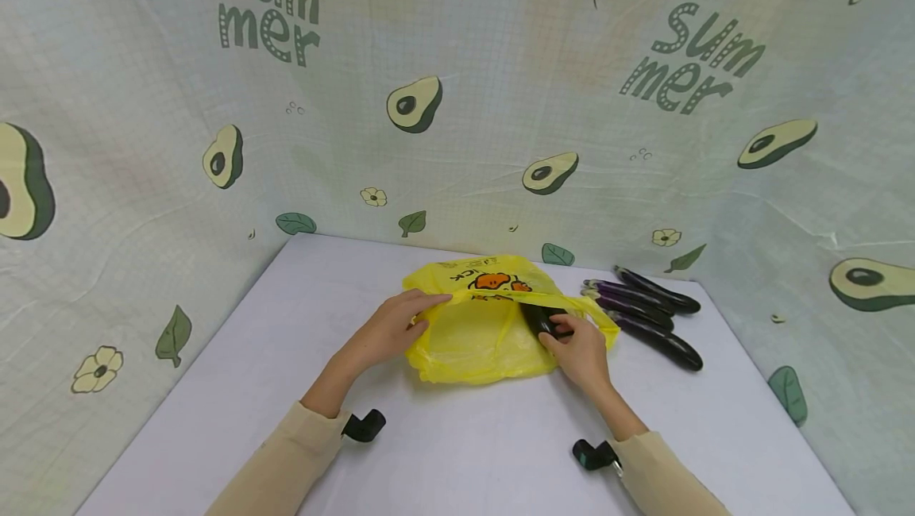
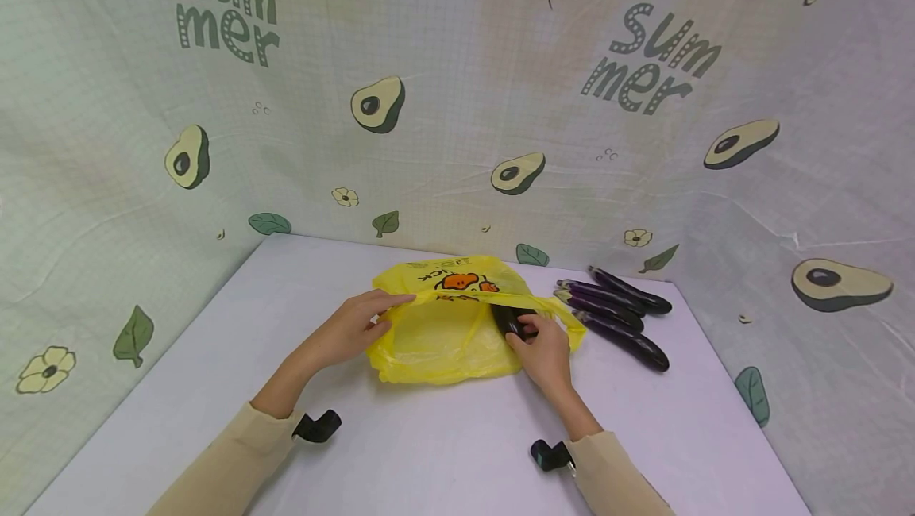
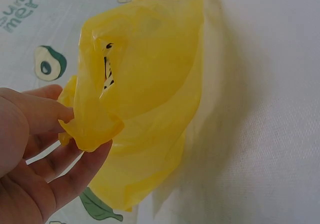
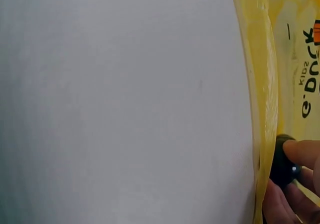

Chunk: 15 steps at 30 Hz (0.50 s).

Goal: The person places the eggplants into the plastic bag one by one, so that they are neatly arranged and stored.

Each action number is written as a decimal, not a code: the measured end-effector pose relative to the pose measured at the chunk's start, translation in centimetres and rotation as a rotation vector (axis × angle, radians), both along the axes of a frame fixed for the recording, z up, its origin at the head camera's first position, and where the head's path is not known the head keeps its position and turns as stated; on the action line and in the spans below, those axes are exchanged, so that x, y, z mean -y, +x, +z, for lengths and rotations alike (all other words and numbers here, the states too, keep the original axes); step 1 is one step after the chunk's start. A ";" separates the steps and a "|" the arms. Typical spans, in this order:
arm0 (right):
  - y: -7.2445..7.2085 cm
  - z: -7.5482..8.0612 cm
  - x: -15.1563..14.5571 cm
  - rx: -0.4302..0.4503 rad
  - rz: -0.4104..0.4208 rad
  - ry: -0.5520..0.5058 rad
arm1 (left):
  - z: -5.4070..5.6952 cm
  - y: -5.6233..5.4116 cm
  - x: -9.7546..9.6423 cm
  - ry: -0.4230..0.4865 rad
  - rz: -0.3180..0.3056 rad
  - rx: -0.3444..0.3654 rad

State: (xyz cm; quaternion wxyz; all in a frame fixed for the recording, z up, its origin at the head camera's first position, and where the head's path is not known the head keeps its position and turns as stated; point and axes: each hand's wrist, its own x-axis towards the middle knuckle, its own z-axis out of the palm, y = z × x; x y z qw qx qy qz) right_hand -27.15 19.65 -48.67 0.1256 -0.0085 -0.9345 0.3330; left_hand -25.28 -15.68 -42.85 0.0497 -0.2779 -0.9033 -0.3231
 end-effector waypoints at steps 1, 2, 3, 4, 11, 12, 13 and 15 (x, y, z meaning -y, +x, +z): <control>0.0 0.0 0.0 -0.004 0.000 -0.001 | 0.0 0.0 0.0 0.000 0.000 0.002; 0.0 0.0 0.0 -0.006 0.001 -0.002 | 0.0 0.0 0.0 0.001 0.000 0.002; 0.0 0.1 0.1 -0.007 0.002 -0.004 | 0.0 0.0 0.0 0.000 -0.001 0.001; 0.0 0.1 0.1 -0.006 0.004 -0.003 | 0.0 0.0 0.0 0.001 -0.002 0.001; 0.3 0.9 -0.3 0.028 0.039 0.002 | 0.1 0.1 0.0 0.002 -0.003 0.002; 0.4 1.1 -0.4 0.035 0.046 0.001 | 0.1 0.1 0.1 0.003 -0.005 0.002; 0.6 1.4 -0.5 0.042 0.054 0.001 | 0.2 0.2 0.0 0.003 -0.004 0.003; 0.8 1.8 -0.8 0.053 0.070 -0.002 | 0.3 0.2 0.0 0.001 -0.004 0.002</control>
